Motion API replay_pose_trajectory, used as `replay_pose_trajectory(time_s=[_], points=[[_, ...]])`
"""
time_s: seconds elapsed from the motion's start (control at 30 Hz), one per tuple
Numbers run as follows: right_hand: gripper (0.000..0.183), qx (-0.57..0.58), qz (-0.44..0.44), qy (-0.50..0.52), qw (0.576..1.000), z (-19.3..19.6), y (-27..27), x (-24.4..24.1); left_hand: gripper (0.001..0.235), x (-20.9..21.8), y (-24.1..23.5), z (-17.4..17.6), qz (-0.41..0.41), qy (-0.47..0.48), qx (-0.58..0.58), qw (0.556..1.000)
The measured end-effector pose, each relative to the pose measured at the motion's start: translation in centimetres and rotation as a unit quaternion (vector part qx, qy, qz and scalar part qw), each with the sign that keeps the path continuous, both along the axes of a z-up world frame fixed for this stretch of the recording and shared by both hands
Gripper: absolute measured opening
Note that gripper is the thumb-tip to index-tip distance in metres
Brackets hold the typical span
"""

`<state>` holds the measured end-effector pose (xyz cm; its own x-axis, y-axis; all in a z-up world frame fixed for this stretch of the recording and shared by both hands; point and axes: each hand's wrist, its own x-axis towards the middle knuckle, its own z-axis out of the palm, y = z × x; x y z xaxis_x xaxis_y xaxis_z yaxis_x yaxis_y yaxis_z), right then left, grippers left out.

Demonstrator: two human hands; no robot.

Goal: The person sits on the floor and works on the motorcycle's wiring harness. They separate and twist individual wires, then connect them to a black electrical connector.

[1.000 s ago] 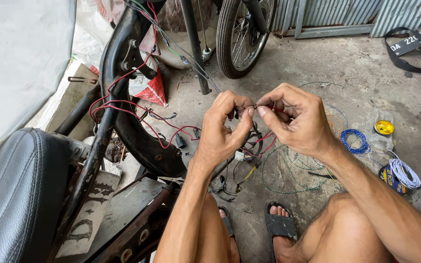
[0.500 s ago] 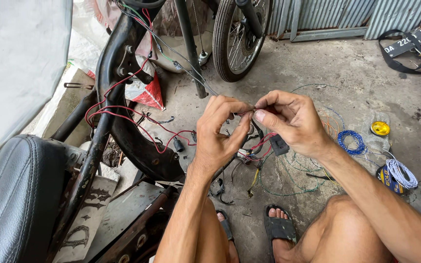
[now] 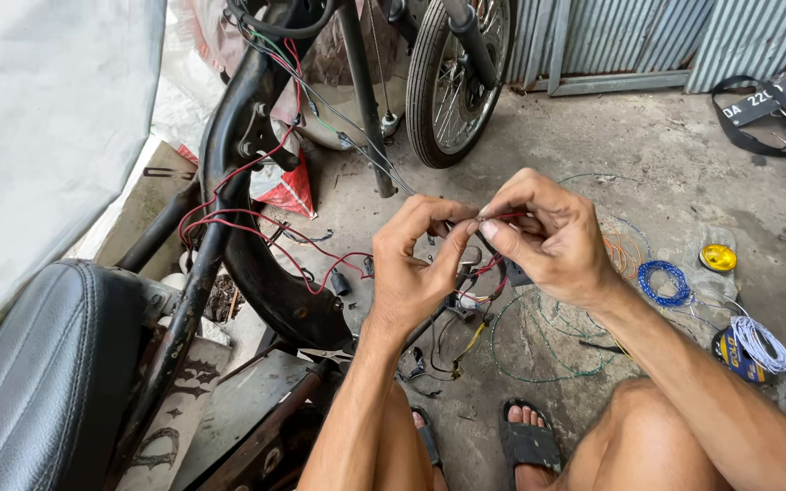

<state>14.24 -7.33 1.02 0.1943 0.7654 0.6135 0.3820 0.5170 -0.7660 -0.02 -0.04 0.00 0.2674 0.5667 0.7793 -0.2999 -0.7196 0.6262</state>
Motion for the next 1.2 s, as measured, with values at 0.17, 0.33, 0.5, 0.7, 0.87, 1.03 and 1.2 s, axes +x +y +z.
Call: replay_pose_trajectory(time_s=[0.17,0.33,0.5,0.7,0.87,1.03,1.2], points=[[0.007,0.023,-0.019,-0.055,0.998,1.3,-0.4,-0.6,0.008,-0.2,-0.3,0.2,0.015,-0.013,0.02,1.0],[0.006,0.031,-0.034,-0.057,0.997,0.9,-0.5,-0.4,0.012,-0.3,-0.7,0.2,0.028,-0.026,0.068,0.997],[0.007,0.016,-0.034,-0.012,0.999,0.6,-0.8,-0.6,0.017,-0.1,-0.8,-0.2,0.043,-0.028,0.1,0.994],[0.009,-0.02,-0.011,0.059,0.998,-0.4,-0.8,-1.0,0.02,0.1,-0.7,-0.5,0.074,-0.035,0.137,0.987],[0.013,-0.049,0.0,0.095,0.994,-1.2,-0.7,-0.7,0.022,-0.1,-0.6,-0.9,0.096,-0.05,0.178,0.978],[0.015,-0.082,0.02,0.128,0.988,-1.2,-0.7,-0.6,0.024,-0.7,-0.5,-0.5,0.146,-0.031,0.24,0.959],[0.015,-0.089,0.031,0.092,0.991,-0.2,-1.1,-0.3,0.021,-0.5,-0.5,-0.5,0.137,-0.031,0.243,0.96]])
